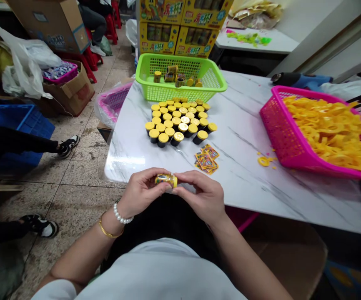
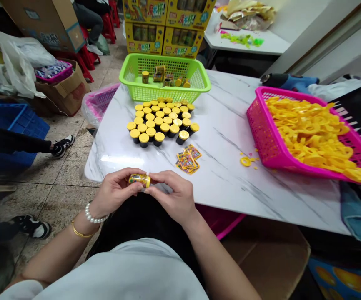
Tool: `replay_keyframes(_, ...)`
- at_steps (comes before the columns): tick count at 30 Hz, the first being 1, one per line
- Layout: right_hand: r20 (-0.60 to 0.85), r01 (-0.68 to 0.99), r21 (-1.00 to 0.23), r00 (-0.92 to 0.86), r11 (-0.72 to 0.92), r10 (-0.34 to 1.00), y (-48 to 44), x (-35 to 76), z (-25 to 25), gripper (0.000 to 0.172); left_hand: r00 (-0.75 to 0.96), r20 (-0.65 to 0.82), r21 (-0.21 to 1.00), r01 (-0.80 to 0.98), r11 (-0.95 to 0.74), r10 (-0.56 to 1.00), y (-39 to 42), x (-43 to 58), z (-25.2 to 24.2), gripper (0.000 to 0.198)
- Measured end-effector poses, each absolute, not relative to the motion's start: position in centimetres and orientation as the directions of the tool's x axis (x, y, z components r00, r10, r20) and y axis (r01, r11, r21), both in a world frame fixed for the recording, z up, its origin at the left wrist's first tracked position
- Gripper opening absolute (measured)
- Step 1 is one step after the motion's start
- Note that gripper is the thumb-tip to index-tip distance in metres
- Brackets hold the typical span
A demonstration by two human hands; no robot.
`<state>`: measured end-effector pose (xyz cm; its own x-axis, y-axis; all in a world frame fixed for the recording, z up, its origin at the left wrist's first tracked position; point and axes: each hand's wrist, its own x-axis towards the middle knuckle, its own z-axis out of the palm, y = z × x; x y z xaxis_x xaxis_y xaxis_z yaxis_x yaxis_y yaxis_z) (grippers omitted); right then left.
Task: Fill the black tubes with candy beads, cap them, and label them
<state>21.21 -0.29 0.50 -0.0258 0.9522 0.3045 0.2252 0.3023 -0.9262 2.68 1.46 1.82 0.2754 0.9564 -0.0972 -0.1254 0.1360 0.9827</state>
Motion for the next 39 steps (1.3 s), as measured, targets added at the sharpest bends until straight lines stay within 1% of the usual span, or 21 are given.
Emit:
replay_keyframes(3, 0.1, 0.037, -0.994, -0.011, 0.101, 0.995, -0.1, 20.9, 0.2, 0.023, 0.259, -0.089, 0.996, -0.004, 0.093, 0.962, 1.4, 2.8, 1.7, 0.023)
replay_keyframes(4, 0.053, -0.008, -0.999, -0.042, 0.053, 0.998, 0.0, 21.0, 0.3, 0.023, 0.277, -0.111, 0.994, 0.024, 0.109, 0.954, 1.4, 2.9, 1.7, 0.024)
replay_keyframes(6, 0.013, -0.066, -0.998, -0.132, 0.004, 0.991, 0.2, 21.4, 0.5, 0.026, 0.328, -0.177, 0.984, 0.046, 0.171, 0.928, 1.7, 2.9, 1.9, 0.03)
replay_keyframes(8, 0.003, -0.102, -0.995, -0.221, -0.02, 0.975, 0.5, 21.9, 0.8, 0.027, 0.371, -0.228, 0.971, 0.021, 0.237, 0.9, 2.2, 2.8, 2.1, 0.037)
replay_keyframes(10, -0.005, -0.149, -0.988, -0.264, -0.046, 0.965, 0.7, 22.0, 1.0, 0.023, 0.41, -0.256, 0.953, -0.045, 0.3, 0.875, 2.6, 2.7, 2.4, 0.044)
replay_keyframes(13, -0.029, -0.272, -0.959, -0.196, -0.083, 0.98, 0.8, 21.5, 0.6, 0.016, 0.515, -0.257, 0.897, -0.187, 0.4, 0.818, 2.8, 2.6, 2.5, 0.053)
replay_keyframes(16, -0.064, -0.359, -0.928, -0.119, -0.103, 0.991, 0.8, 20.8, -0.1, 0.019, 0.546, -0.284, 0.853, -0.232, 0.467, 0.789, 2.6, 2.6, 2.3, 0.051)
replay_keyframes(18, -0.052, -0.343, -0.936, -0.105, -0.085, 0.993, 0.7, 20.7, -0.3, 0.019, 0.523, -0.334, 0.841, -0.211, 0.499, 0.784, 2.4, 2.7, 2.1, 0.053)
replay_keyframes(22, 0.05, -0.224, -0.974, -0.112, 0.024, 0.992, 0.3, 20.8, 0.2, 0.012, 0.494, -0.386, 0.825, -0.193, 0.531, 0.779, 2.2, 3.0, 2.0, 0.061)
replay_keyframes(25, 0.106, -0.122, -0.987, -0.042, 0.101, 0.993, 0.2, 20.6, 0.8, 0.006, 0.478, -0.407, 0.808, -0.208, 0.551, 0.778, 2.4, 3.3, 2.0, 0.061)
replay_keyframes(28, 0.149, -0.044, -0.988, 0.014, 0.149, 0.989, 0.3, 20.4, 0.9, 0.005, 0.474, -0.416, 0.798, -0.22, 0.561, 0.776, 2.7, 3.4, 2.0, 0.061)
replay_keyframes(30, 0.144, -0.054, -0.988, 0.032, 0.146, 0.989, 0.4, 20.3, 0.6, 0.007, 0.513, -0.395, 0.784, -0.244, 0.571, 0.762, 2.9, 3.3, 2.0, 0.062)
replay_keyframes(33, 0.054, -0.147, -0.988, -0.012, 0.051, 0.998, 0.8, 20.4, -0.1, 0.014, 0.581, -0.364, 0.762, -0.264, 0.591, 0.728, 3.0, 2.9, 2.1, 0.059)
replay_keyframes(35, 0.021, -0.186, -0.982, -0.068, 0.007, 0.997, 1.0, 20.5, -0.5, 0.016, 0.58, -0.371, 0.773, -0.24, 0.587, 0.725, 3.0, 2.7, 2.3, 0.057)
replay_keyframes(39, 0.029, -0.234, -0.972, -0.144, -0.006, 0.989, 1.0, 20.8, -0.2, 0.014, 0.53, -0.39, 0.813, -0.185, 0.552, 0.753, 3.0, 2.7, 2.6, 0.06)
